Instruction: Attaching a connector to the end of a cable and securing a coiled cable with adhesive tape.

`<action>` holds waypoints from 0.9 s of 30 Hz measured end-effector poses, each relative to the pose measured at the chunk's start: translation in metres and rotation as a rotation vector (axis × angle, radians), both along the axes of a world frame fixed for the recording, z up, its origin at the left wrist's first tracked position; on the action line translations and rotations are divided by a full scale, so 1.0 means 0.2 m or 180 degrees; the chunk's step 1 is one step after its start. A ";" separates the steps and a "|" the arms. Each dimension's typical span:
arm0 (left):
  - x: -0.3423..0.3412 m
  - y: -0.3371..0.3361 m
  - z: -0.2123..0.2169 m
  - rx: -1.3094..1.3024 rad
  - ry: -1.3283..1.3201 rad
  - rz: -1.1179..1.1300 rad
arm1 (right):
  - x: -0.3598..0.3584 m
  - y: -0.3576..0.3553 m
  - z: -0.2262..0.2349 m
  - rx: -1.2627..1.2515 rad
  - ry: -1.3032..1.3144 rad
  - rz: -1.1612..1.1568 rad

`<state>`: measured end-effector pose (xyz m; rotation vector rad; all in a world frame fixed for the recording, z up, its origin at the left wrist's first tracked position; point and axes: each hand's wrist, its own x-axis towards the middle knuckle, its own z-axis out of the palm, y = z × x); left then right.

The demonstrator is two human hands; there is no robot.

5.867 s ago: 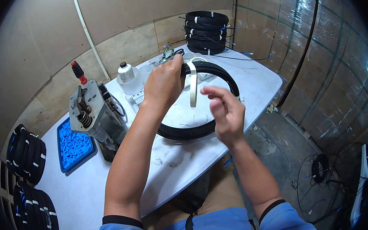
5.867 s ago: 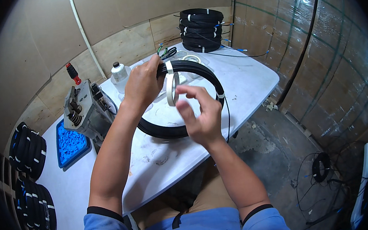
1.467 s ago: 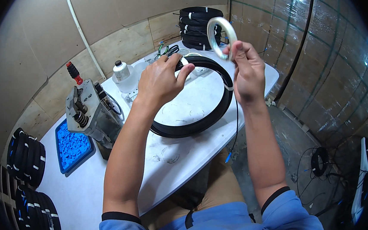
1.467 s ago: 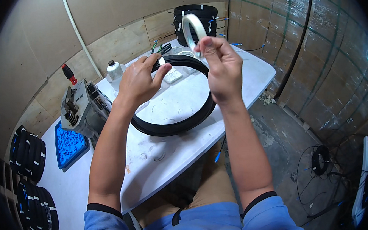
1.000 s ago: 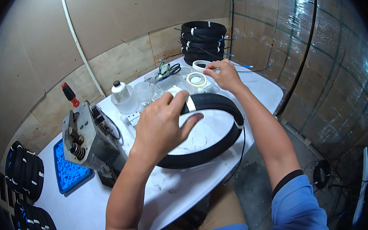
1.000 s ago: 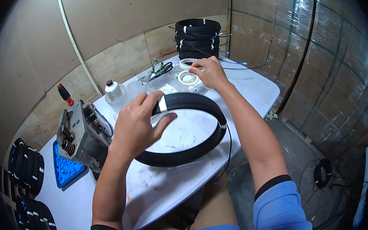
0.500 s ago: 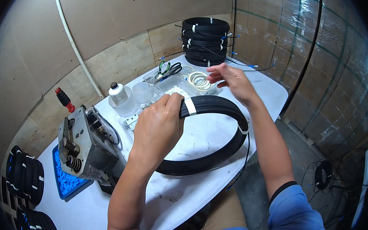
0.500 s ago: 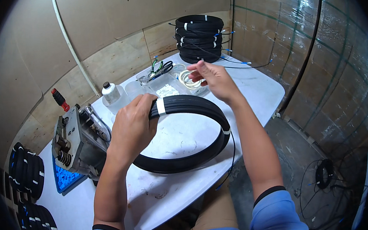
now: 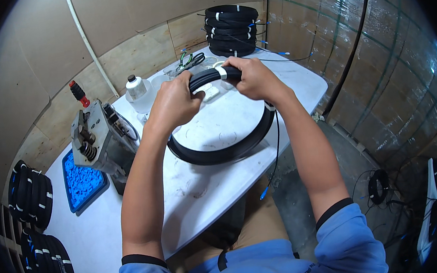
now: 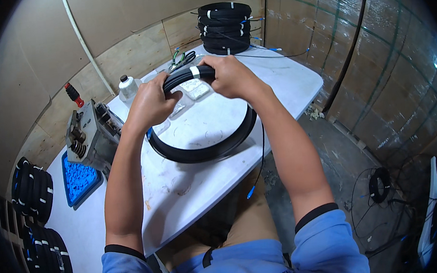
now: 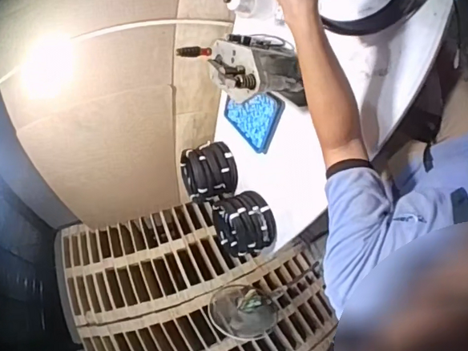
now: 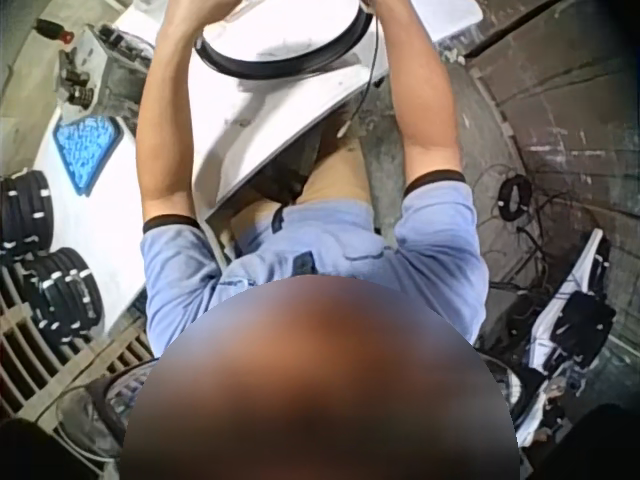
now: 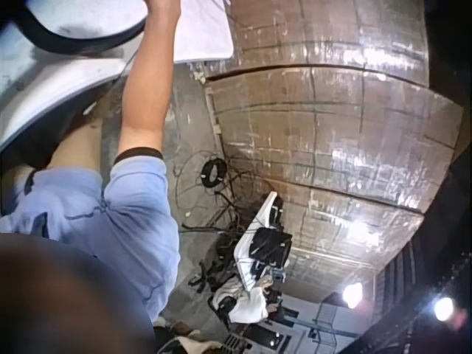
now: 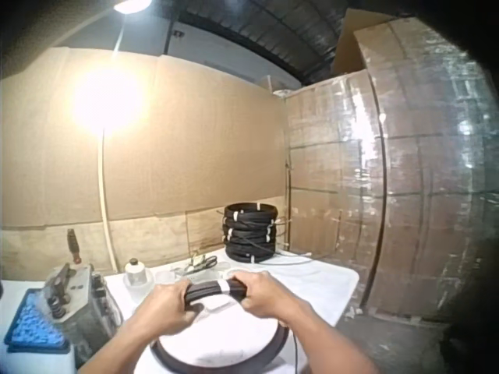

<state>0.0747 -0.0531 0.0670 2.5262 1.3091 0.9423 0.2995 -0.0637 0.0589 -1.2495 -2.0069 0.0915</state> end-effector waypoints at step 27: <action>-0.23 0.04 -0.13 -0.0310 -0.0115 -0.0214 | -0.13 -0.05 0.04 -0.0246 -0.0513 -0.0563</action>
